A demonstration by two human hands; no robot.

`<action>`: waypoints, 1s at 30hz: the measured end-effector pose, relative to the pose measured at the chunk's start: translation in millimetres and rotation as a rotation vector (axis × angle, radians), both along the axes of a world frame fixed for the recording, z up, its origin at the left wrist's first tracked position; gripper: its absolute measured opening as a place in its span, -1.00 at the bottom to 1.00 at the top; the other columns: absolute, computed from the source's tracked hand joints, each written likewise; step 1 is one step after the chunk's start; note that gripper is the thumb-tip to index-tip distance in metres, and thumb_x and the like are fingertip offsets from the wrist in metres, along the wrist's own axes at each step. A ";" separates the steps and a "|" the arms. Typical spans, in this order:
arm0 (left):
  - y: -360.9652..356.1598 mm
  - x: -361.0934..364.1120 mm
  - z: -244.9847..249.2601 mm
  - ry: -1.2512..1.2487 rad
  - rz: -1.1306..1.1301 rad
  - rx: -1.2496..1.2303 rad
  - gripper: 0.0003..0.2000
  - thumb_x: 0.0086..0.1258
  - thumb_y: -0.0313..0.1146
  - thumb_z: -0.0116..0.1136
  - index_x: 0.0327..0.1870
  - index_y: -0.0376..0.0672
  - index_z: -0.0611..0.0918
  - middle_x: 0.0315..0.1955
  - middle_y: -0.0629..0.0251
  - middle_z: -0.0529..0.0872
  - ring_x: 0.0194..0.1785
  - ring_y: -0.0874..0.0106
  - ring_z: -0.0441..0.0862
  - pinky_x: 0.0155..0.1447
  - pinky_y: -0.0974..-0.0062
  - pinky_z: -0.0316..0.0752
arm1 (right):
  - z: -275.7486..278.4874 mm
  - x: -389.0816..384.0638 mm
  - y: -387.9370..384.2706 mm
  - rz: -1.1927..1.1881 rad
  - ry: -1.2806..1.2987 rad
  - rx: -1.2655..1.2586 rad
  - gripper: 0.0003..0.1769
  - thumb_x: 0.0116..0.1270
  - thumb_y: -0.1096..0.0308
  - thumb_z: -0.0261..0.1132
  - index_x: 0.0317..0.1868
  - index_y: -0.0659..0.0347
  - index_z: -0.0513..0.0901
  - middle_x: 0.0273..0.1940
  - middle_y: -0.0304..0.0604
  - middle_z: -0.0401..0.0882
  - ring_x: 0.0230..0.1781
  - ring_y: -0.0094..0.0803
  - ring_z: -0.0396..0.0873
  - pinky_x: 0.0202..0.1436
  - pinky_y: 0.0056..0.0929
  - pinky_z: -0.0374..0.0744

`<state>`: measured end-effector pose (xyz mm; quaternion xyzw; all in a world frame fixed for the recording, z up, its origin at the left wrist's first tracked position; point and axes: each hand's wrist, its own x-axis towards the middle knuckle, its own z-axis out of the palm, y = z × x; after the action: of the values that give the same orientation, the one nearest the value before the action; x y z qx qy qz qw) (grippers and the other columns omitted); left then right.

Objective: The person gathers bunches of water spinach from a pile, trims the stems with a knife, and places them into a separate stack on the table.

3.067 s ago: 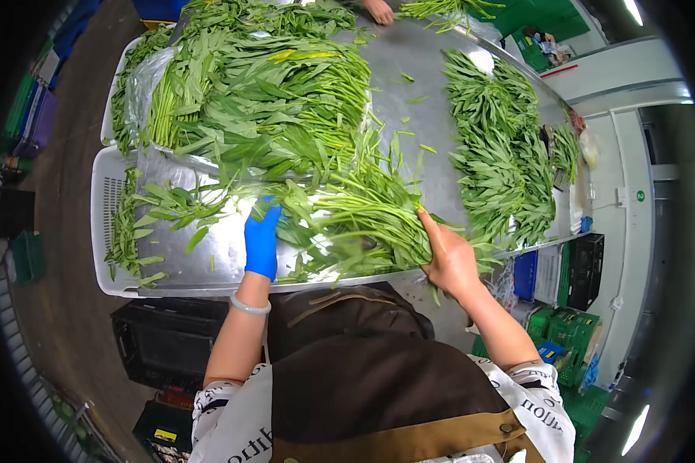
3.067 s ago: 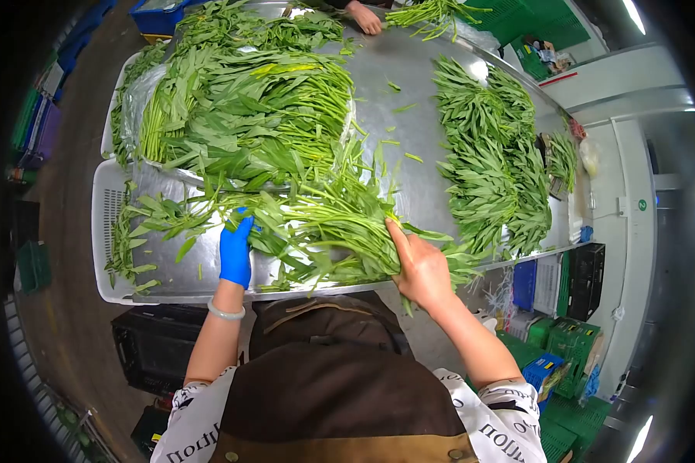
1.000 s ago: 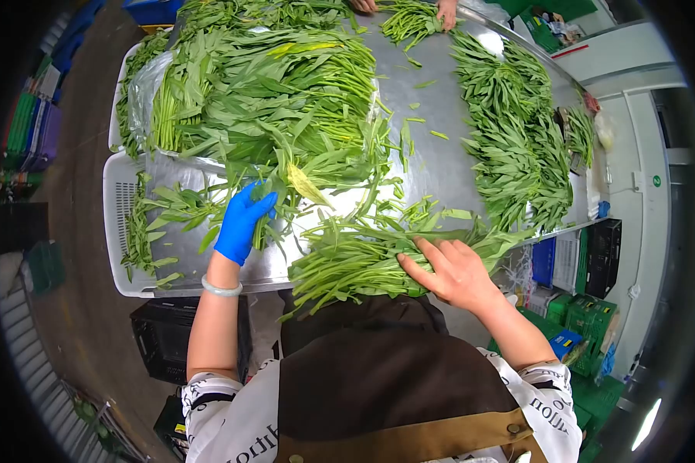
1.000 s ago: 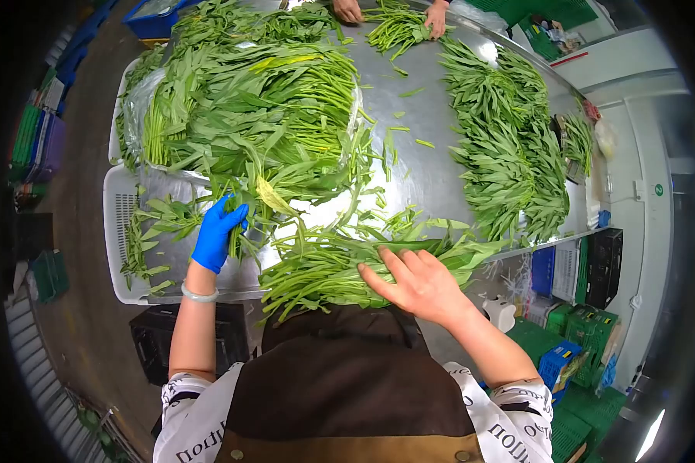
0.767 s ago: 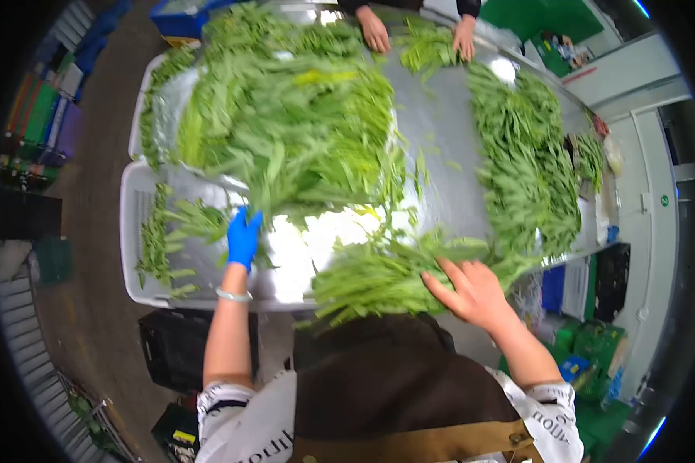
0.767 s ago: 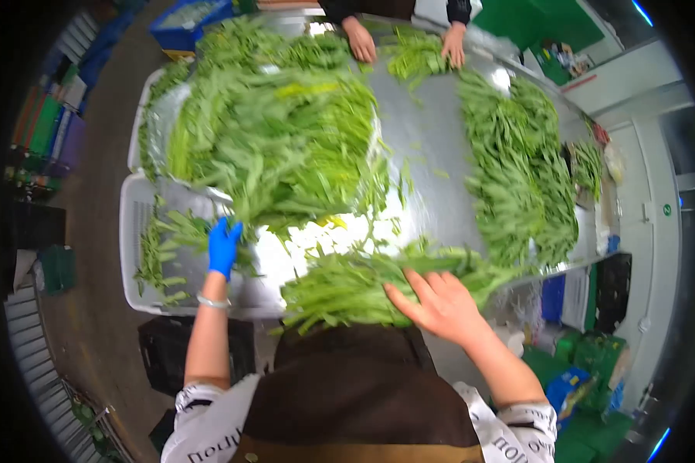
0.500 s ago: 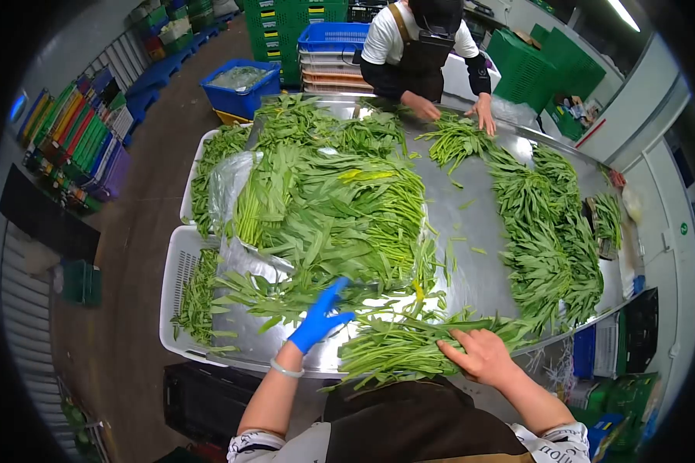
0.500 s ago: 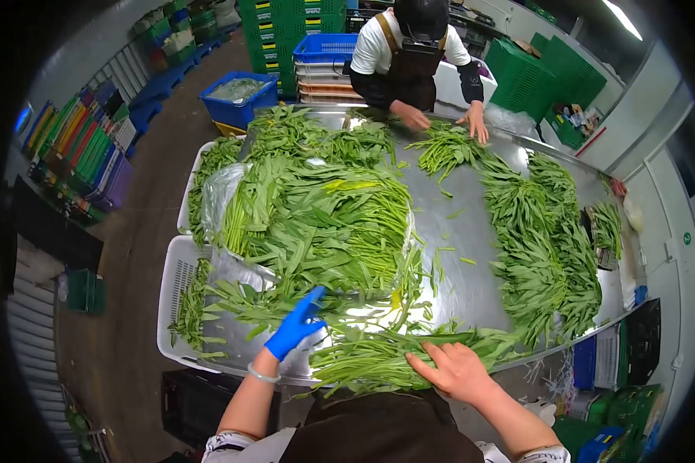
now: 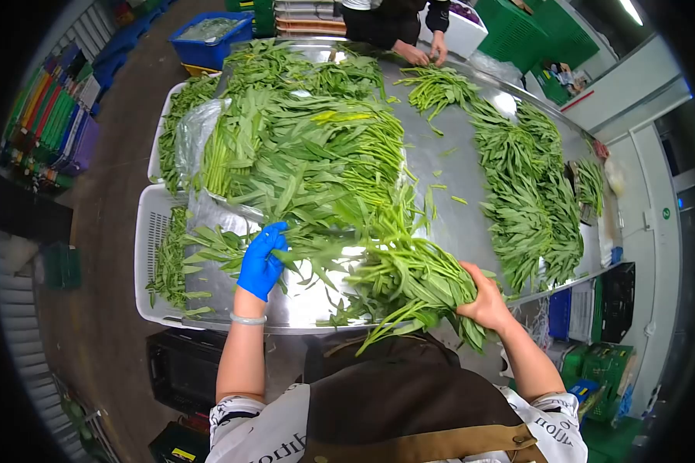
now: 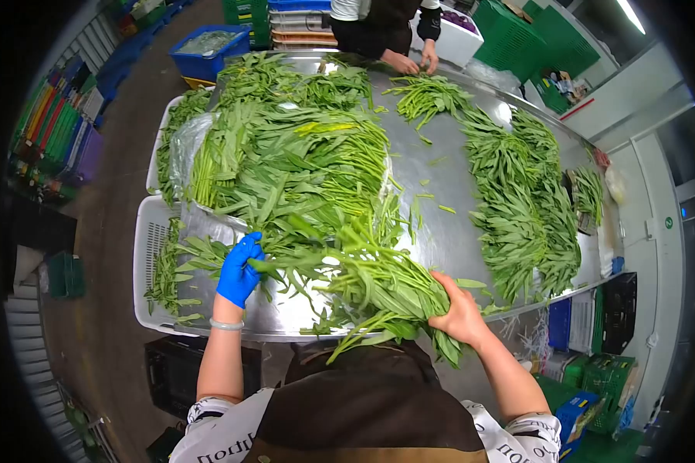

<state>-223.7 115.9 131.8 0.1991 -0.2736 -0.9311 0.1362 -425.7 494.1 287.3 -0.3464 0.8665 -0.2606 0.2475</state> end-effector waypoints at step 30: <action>-31.9 0.2 2.7 -0.156 0.332 -0.281 -0.64 0.33 -0.40 0.03 0.14 -0.24 0.58 -0.40 0.44 0.58 -0.43 0.64 0.45 -0.32 0.71 0.41 | -21.6 8.5 -30.2 -0.349 -0.704 -0.003 -0.07 -0.13 0.64 0.43 0.36 0.38 0.28 0.08 -0.11 0.57 0.08 -0.38 0.52 0.22 -0.44 0.43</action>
<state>-223.5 84.0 134.5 0.2920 -0.3737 -0.8305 0.2921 -417.1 463.9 265.8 -0.0838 0.7742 -0.4029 0.4809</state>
